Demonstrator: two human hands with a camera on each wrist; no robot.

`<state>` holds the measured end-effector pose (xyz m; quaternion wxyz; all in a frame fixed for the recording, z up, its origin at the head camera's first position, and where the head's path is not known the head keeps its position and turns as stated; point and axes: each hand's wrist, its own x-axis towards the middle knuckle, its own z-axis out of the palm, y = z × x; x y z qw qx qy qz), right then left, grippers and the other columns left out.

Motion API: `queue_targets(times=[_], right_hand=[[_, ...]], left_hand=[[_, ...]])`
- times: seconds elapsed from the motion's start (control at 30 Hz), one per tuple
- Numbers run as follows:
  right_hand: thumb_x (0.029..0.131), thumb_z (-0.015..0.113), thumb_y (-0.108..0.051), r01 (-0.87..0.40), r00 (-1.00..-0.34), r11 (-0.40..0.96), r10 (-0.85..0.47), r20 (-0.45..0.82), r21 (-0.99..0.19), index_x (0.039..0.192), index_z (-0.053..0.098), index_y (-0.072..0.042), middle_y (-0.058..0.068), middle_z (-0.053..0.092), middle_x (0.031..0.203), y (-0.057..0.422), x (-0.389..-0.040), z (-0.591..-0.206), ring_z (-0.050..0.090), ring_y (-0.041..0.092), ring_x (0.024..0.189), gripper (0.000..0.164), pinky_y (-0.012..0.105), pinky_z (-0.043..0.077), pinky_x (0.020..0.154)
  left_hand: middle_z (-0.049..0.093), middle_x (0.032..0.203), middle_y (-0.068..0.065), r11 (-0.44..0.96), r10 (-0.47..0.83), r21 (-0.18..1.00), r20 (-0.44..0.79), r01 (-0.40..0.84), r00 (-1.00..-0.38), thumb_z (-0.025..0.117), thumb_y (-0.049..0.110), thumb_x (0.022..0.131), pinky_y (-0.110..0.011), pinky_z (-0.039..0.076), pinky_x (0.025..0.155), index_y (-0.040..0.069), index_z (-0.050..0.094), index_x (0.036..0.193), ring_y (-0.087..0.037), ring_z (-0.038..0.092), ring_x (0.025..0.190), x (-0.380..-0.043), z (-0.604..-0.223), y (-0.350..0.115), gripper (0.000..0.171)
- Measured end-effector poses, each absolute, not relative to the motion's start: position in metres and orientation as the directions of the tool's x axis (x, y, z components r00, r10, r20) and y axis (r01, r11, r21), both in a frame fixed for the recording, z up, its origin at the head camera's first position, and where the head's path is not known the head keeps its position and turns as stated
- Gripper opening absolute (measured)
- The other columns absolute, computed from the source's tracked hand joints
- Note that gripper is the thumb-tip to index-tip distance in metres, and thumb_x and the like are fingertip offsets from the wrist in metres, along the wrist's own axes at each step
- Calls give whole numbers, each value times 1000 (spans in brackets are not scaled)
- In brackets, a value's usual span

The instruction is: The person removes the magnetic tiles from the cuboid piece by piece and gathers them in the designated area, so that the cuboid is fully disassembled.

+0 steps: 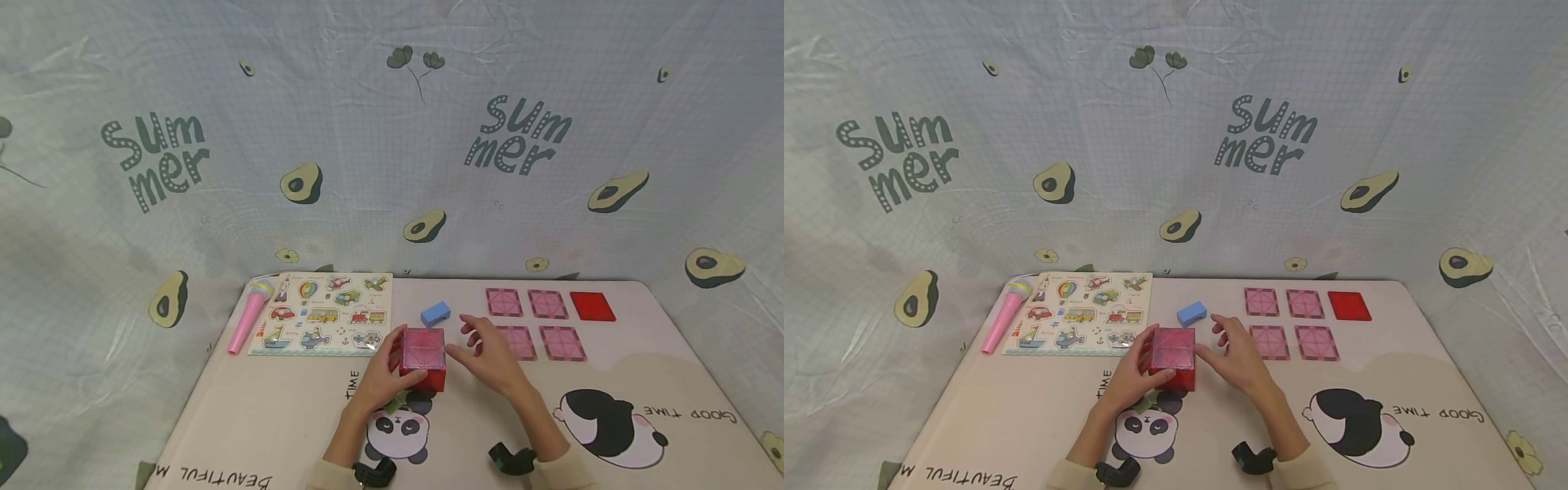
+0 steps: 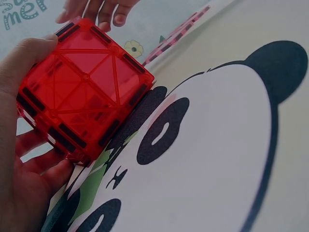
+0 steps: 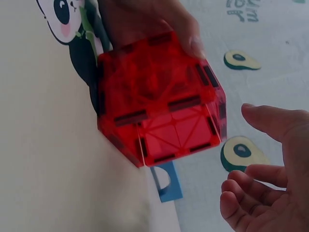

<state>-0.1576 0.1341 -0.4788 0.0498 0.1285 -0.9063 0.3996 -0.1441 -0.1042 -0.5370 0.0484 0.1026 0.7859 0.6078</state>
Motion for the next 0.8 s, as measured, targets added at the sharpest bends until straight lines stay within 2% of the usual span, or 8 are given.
queue_targets(times=[0.27,0.4,0.57,0.8], right_hand=[[84,80,-38,-280,-958,625,-235,167,-728,142,52,-6,5,64,107,119,-156,-481,57,14,91,72,19,54,74],[84,80,-38,-276,-956,593,-252,150,-756,142,52,-4,0,63,103,114,-156,-484,56,12,88,73,18,53,72],[84,80,-34,-295,-948,571,-275,160,-766,141,53,-1,0,64,99,110,-157,-487,56,11,83,71,16,53,68],[84,81,-29,-320,-941,543,-281,192,-776,139,54,2,2,64,95,109,-159,-490,53,10,78,68,16,51,65]], left_hand=[[43,154,-3,228,223,968,52,104,-973,81,37,82,-40,41,115,25,29,157,-27,45,144,-144,-538,-105,92],[44,154,-3,229,224,967,57,109,-973,81,37,83,-40,41,115,28,29,156,-27,45,144,-144,-538,-105,91],[44,155,-2,236,224,965,58,112,-973,81,37,83,-39,42,115,29,29,156,-26,45,144,-144,-538,-105,90],[44,154,-3,233,229,965,65,119,-971,81,37,83,-39,42,114,24,28,157,-26,46,143,-145,-538,-105,91]])
